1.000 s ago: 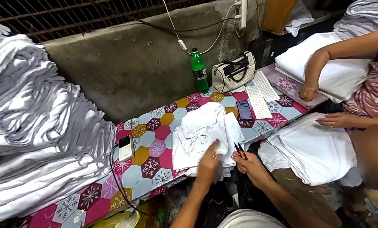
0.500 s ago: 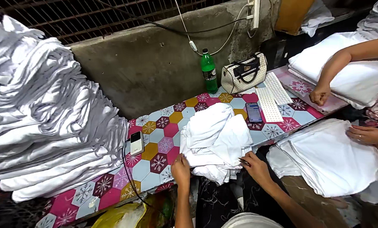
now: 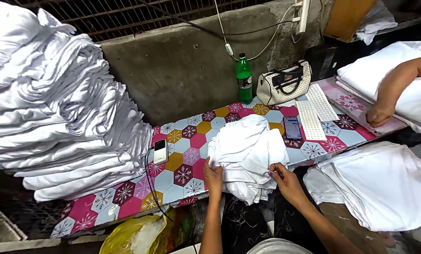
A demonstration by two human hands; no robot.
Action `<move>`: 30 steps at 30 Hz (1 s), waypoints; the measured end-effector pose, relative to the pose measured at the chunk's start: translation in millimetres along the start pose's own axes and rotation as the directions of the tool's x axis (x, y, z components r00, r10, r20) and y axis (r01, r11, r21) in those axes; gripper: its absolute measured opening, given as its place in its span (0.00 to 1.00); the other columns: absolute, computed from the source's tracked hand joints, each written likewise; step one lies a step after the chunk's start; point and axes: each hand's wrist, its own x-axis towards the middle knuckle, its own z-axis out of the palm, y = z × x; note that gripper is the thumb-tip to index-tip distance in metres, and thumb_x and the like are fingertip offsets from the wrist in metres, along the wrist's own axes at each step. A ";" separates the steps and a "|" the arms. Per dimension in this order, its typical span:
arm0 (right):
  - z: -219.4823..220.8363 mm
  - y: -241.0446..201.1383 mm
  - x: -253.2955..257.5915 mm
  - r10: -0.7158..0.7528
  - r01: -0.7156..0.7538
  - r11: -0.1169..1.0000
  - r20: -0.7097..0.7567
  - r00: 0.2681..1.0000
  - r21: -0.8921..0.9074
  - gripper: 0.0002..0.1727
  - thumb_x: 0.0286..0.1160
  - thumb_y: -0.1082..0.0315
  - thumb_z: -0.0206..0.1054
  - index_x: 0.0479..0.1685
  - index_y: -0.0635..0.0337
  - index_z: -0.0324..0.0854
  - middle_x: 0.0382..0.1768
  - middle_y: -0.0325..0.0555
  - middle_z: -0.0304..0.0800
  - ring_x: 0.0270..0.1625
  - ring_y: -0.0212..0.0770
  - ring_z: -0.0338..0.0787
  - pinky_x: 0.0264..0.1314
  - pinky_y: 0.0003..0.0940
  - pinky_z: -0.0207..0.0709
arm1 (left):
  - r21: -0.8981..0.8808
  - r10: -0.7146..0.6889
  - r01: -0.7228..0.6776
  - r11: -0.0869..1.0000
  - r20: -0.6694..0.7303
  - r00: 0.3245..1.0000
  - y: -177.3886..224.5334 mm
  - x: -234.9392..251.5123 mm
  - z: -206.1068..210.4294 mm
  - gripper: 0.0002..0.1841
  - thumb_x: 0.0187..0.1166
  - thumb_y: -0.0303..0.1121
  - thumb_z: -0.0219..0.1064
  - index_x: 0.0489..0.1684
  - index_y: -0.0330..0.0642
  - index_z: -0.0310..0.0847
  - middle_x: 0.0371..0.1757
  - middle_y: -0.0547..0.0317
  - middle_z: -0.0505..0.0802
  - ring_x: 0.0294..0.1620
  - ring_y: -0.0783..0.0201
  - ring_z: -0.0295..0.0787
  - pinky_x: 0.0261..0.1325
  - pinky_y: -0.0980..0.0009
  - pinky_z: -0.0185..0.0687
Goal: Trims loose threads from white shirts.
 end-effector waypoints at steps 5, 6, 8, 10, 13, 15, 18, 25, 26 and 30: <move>14.4 0.5 1.3 0.020 -0.023 0.999 0.070 0.997 0.036 0.11 0.83 0.70 0.61 0.53 0.68 0.82 0.37 0.49 0.88 0.32 0.35 0.83 0.40 0.33 0.79 | 0.102 -0.062 0.053 0.993 0.093 0.994 -41.6 31.1 -12.9 0.08 0.78 0.25 0.70 0.44 0.27 0.91 0.34 0.45 0.95 0.30 0.59 0.90 0.43 0.57 0.87; 13.1 1.1 1.4 0.014 -0.016 0.999 0.047 0.999 0.040 0.11 0.83 0.70 0.60 0.53 0.69 0.82 0.39 0.50 0.89 0.34 0.35 0.86 0.42 0.33 0.81 | 0.130 -0.062 0.051 0.990 0.077 0.995 -46.4 30.7 -22.7 0.08 0.79 0.24 0.68 0.43 0.28 0.91 0.32 0.46 0.94 0.28 0.59 0.89 0.42 0.58 0.87; 7.3 6.0 2.3 0.027 -0.026 0.998 -0.015 1.000 0.063 0.11 0.83 0.71 0.60 0.52 0.70 0.81 0.36 0.48 0.87 0.34 0.33 0.84 0.41 0.30 0.79 | 0.203 -0.082 0.078 0.976 0.012 0.997 -56.3 26.3 -48.1 0.09 0.81 0.25 0.66 0.43 0.27 0.91 0.33 0.44 0.94 0.30 0.55 0.91 0.44 0.53 0.88; 2.5 12.0 4.2 0.106 -0.101 0.988 -0.041 0.994 0.118 0.11 0.83 0.71 0.59 0.52 0.71 0.79 0.32 0.44 0.81 0.28 0.29 0.77 0.34 0.27 0.73 | 0.320 -0.138 0.154 0.935 -0.072 0.988 -57.1 18.4 -71.4 0.12 0.84 0.26 0.63 0.47 0.25 0.90 0.39 0.35 0.95 0.41 0.41 0.94 0.55 0.40 0.84; 6.8 13.2 10.0 0.179 -0.173 0.966 -0.016 0.984 0.191 0.09 0.83 0.70 0.60 0.52 0.68 0.78 0.30 0.39 0.76 0.24 0.26 0.72 0.29 0.24 0.69 | 0.341 -0.081 0.113 0.933 -0.106 0.991 -29.0 5.4 -70.4 0.16 0.87 0.27 0.59 0.62 0.23 0.85 0.57 0.28 0.92 0.60 0.31 0.89 0.69 0.34 0.76; 15.8 7.2 12.6 0.141 -0.142 0.973 0.018 0.990 0.180 0.10 0.83 0.69 0.59 0.52 0.67 0.78 0.29 0.38 0.76 0.24 0.25 0.72 0.29 0.23 0.69 | 0.150 0.071 -0.073 0.986 0.021 0.997 -12.4 4.6 -49.1 0.27 0.82 0.26 0.65 0.80 0.22 0.69 0.78 0.26 0.79 0.70 0.34 0.85 0.70 0.44 0.80; 25.0 -2.7 13.6 0.059 -0.064 0.992 0.051 0.997 0.111 0.12 0.81 0.67 0.64 0.52 0.68 0.80 0.29 0.41 0.80 0.26 0.28 0.75 0.32 0.26 0.72 | -0.169 0.196 -0.162 0.972 0.208 0.958 16.4 2.4 -13.4 0.37 0.73 0.32 0.74 0.83 0.23 0.64 0.81 0.30 0.76 0.72 0.44 0.83 0.69 0.53 0.82; 25.1 -6.9 13.2 -0.079 0.076 0.996 -0.076 0.994 -0.041 0.11 0.72 0.75 0.67 0.50 0.70 0.86 0.42 0.55 0.89 0.33 0.37 0.84 0.38 0.29 0.80 | 0.224 0.572 -0.633 0.741 0.283 0.770 50.8 -34.7 27.1 0.31 0.60 0.58 0.79 0.60 0.50 0.92 0.83 0.35 0.76 0.88 0.25 0.57 0.80 0.15 0.35; 26.0 -6.6 13.1 -0.087 0.083 0.996 -0.090 0.992 -0.040 0.10 0.71 0.75 0.68 0.48 0.69 0.87 0.41 0.54 0.89 0.32 0.35 0.83 0.37 0.27 0.79 | 0.196 0.577 -0.641 0.742 0.301 0.759 48.4 -34.4 27.7 0.32 0.60 0.56 0.80 0.62 0.47 0.91 0.83 0.36 0.77 0.88 0.26 0.59 0.82 0.18 0.39; 38.1 -4.8 12.5 -0.119 0.109 0.991 -0.124 0.985 -0.082 0.09 0.67 0.74 0.72 0.44 0.69 0.89 0.40 0.54 0.91 0.37 0.42 0.91 0.42 0.36 0.86 | 0.009 0.586 -0.622 0.783 0.327 0.742 32.8 -28.8 39.2 0.23 0.62 0.38 0.80 0.55 0.37 0.92 0.67 0.41 0.90 0.71 0.40 0.83 0.74 0.41 0.75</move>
